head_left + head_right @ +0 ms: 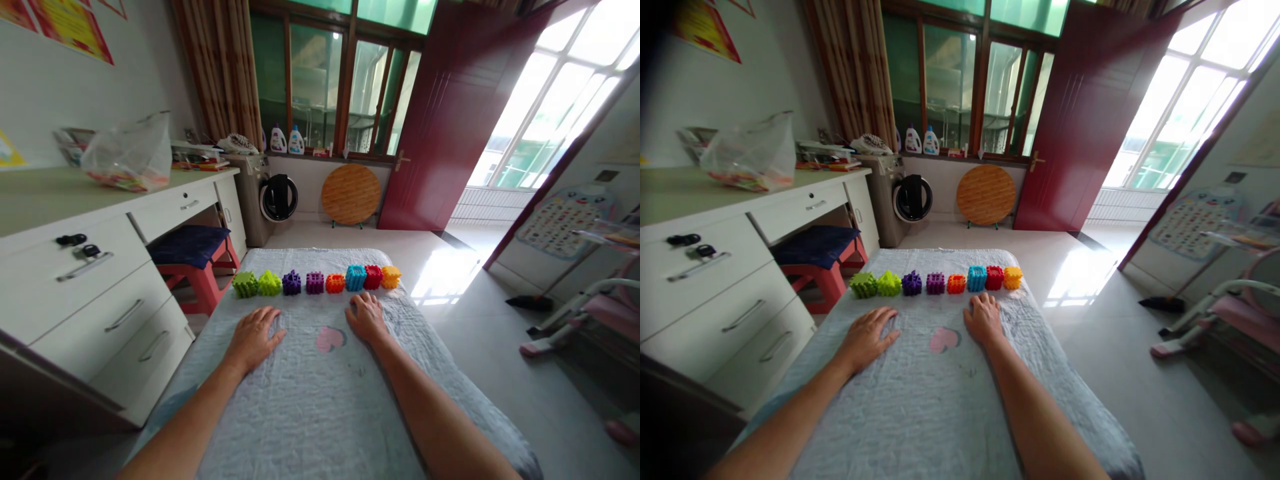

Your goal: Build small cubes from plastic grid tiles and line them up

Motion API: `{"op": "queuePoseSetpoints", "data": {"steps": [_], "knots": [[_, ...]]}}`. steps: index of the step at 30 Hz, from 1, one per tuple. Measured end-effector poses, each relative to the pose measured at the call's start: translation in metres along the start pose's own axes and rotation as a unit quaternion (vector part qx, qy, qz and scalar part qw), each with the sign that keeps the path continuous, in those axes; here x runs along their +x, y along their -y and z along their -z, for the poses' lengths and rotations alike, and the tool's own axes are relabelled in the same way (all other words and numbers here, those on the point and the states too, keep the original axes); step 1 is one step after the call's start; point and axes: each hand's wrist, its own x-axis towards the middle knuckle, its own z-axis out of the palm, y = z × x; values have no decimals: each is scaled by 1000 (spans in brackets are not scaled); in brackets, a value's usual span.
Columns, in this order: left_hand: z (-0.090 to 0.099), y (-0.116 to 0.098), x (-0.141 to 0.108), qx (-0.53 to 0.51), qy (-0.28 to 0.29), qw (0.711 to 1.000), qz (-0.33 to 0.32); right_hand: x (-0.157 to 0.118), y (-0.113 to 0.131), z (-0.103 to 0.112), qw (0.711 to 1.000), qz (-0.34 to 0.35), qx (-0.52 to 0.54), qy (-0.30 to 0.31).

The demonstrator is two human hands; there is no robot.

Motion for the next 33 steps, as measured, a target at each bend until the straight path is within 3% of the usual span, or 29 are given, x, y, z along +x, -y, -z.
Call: {"op": "queuePoseSetpoints", "data": {"steps": [18, 25, 27, 29, 31, 33], "knots": [[-3, 2, 0, 19, 20, 1000, 7, 6, -18, -7, 997, -18, 80, -13], [-1, -1, 0, 37, 34, 999, 12, 12, -30, -7, 982, 11, 175, -76], [-1, -1, 0, 37, 31, 999, 9, 21, -44, 3, 963, -27, 224, -145], [-2, 0, 0, 37, 24, 999, 7, 35, -65, 18, 936, -117, 242, -227], [-4, 1, 0, 36, 19, 999, 5, 54, -88, 33, 913, -224, 244, -237], [-6, 1, 0, 36, 16, 999, 6, 74, -109, 44, 910, -259, 236, -221]]}}
